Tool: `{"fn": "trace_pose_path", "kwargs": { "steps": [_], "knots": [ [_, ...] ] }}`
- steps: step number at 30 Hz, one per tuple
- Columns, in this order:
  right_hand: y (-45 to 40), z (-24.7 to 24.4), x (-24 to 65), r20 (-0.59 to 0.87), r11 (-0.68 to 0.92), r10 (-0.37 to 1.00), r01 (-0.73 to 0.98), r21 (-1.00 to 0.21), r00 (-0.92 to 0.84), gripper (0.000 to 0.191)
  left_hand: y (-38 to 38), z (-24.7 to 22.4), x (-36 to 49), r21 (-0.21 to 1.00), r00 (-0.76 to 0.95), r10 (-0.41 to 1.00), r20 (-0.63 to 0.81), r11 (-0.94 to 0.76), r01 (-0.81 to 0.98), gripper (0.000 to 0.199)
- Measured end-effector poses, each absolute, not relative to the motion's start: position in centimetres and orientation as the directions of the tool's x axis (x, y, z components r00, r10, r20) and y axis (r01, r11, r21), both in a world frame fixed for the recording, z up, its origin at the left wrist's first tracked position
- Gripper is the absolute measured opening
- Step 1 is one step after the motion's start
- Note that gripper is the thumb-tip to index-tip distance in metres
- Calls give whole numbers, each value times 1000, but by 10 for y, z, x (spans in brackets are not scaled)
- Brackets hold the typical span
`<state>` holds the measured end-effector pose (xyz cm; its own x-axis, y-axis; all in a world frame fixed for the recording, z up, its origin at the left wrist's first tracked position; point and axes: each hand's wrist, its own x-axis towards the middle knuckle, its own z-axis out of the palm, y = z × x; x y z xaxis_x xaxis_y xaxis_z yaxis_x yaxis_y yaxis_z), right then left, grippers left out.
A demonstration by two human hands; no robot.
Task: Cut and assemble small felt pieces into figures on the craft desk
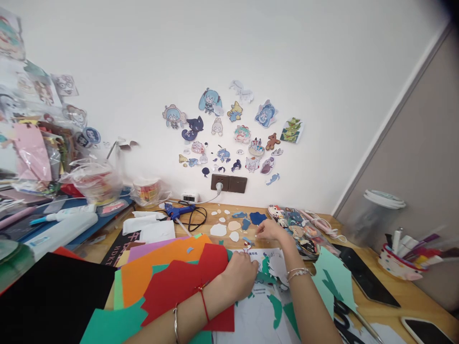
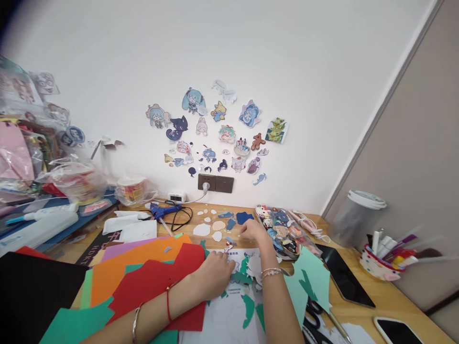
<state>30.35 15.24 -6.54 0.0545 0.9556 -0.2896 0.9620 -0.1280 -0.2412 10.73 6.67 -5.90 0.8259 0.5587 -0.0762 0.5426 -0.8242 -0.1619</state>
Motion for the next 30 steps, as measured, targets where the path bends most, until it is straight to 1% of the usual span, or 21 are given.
{"fn": "trace_pose_path", "kwargs": {
  "steps": [3,10,17,26,30],
  "knots": [
    [152,-63,295,-312,-104,950,969,-226,29,19,67,-60,108,-165,823,563,-78,-821,546,25],
    [150,-59,287,-338,-94,940,984,-149,39,18,69,-64,108,-175,834,548,-70,-829,530,25],
    [150,-60,285,-340,-83,939,991,-107,42,19,69,-65,109,-182,836,544,-65,-830,526,25],
    [150,-62,282,-255,-134,959,991,-19,125,21,69,-63,108,-178,833,548,-76,-829,530,26],
    [147,-59,278,-265,-133,956,991,-3,127,21,69,-64,108,-176,831,551,-75,-828,532,26]
  ]
}}
